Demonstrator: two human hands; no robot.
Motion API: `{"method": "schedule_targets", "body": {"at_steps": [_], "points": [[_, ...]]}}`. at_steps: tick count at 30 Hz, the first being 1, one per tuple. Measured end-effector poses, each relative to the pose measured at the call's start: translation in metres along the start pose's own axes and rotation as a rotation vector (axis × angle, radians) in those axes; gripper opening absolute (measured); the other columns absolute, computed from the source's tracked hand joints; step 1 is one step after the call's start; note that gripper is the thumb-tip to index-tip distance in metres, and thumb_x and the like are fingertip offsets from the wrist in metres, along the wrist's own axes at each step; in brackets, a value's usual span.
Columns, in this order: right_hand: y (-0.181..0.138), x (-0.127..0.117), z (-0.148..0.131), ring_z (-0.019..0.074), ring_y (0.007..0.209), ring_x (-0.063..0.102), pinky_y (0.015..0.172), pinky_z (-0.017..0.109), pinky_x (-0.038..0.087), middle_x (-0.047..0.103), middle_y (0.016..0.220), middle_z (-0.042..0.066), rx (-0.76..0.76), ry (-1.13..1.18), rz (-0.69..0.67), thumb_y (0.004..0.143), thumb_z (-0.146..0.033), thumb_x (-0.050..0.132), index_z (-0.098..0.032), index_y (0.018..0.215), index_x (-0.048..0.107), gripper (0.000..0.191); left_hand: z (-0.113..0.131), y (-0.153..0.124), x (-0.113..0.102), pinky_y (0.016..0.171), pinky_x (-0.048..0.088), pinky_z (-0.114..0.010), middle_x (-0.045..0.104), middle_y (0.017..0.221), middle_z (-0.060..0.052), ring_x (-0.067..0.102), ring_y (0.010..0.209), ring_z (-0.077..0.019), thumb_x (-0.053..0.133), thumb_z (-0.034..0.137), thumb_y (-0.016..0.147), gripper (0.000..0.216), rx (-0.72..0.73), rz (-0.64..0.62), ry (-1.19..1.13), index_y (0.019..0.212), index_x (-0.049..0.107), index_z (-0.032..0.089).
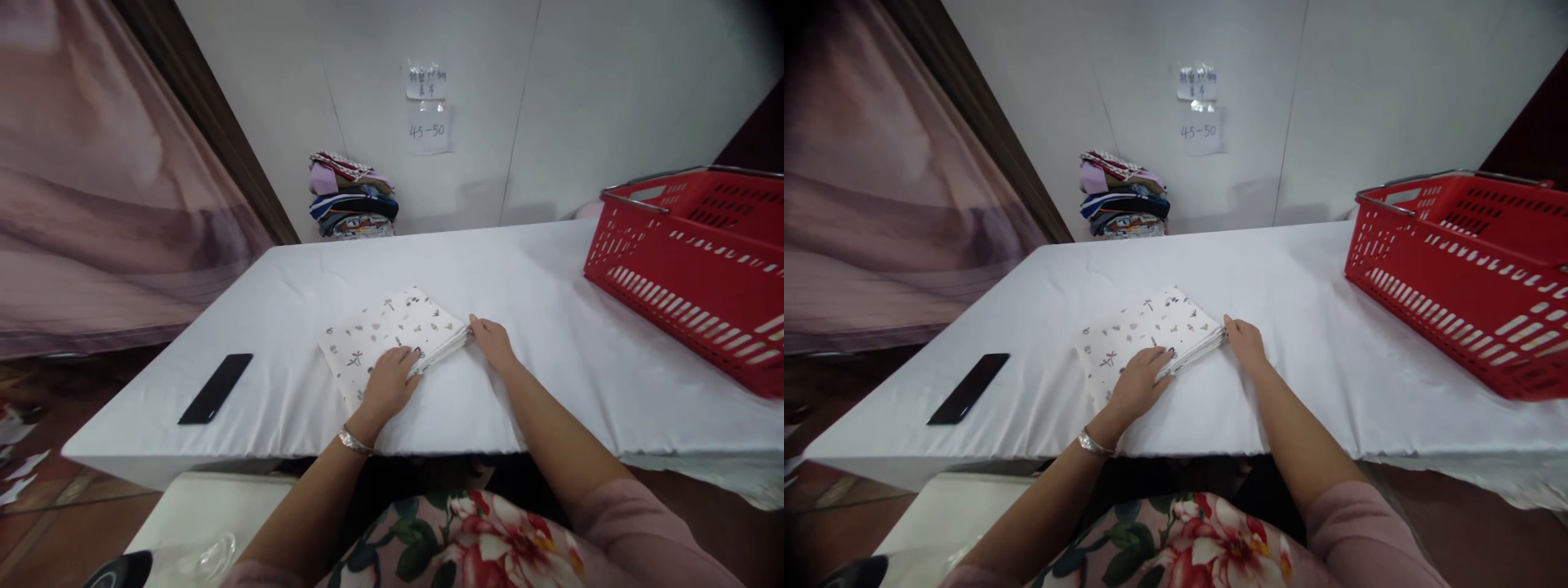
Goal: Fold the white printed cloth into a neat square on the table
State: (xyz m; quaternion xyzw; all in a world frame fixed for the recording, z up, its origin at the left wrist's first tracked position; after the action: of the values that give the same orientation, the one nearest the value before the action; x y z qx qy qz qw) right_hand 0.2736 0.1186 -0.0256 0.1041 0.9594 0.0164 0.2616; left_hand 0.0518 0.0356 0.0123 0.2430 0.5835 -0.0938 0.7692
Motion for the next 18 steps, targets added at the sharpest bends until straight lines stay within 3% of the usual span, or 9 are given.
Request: {"method": "schedule_targets", "body": {"at_steps": [5, 9, 14, 18], "points": [[-0.001, 0.005, -0.004, 0.0177, 0.060, 0.050, 0.057, 0.028, 0.033, 0.058, 0.057, 0.003, -0.054, -0.097, -0.029, 0.083, -0.063, 0.035, -0.022, 0.055, 0.054, 0.053, 0.000, -0.002, -0.001, 0.102, 0.039, -0.043, 0.055, 0.125, -0.010, 0.048, 0.117, -0.0247, 0.055, 0.030, 0.085, 0.039, -0.007, 0.003, -0.006, 0.123, 0.054, 0.021], [0.000, 0.005, -0.001, 0.0183, 0.062, 0.052, 0.057, 0.028, 0.035, 0.059, 0.057, 0.002, -0.035, 0.053, -0.036, 0.080, -0.066, 0.038, -0.021, 0.063, 0.062, 0.054, 0.002, 0.008, -0.007, 0.097, 0.040, -0.040, 0.058, 0.119, -0.009, 0.050, 0.111, -0.0239, 0.053, 0.036, 0.087, 0.032, -0.084, 0.003, -0.023, 0.115, 0.059, 0.021], [0.000, 0.004, 0.000, 0.0166, 0.057, 0.051, 0.056, 0.027, 0.036, 0.057, 0.054, 0.002, -0.001, 0.203, -0.045, 0.077, -0.069, 0.039, -0.018, 0.070, 0.066, 0.058, 0.024, 0.052, 0.000, 0.086, 0.042, -0.037, 0.062, 0.103, -0.007, 0.054, 0.099, -0.0230, 0.050, 0.039, 0.088, 0.027, -0.144, -0.072, 0.009, 0.103, 0.063, 0.021], [-0.002, 0.003, 0.000, 0.0139, 0.051, 0.046, 0.053, 0.027, 0.034, 0.053, 0.052, -0.001, -0.008, 0.244, -0.070, 0.078, -0.060, 0.046, -0.018, 0.071, 0.066, 0.047, 0.038, 0.089, 0.014, 0.084, 0.042, -0.033, 0.061, 0.102, -0.008, 0.055, 0.098, -0.0221, 0.050, 0.038, 0.088, 0.027, -0.159, -0.078, 0.010, 0.103, 0.062, 0.019]]}}
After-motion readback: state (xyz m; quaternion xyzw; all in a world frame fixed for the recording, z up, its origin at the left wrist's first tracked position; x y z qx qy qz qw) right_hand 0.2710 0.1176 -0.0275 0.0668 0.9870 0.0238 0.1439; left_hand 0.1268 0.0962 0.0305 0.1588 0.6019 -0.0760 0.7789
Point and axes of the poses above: each hand's wrist, its own y-axis towards the middle knuckle, its own x-axis out of the palm, z = x × y, the point moved 10 cm from there along y, towards the middle knuckle
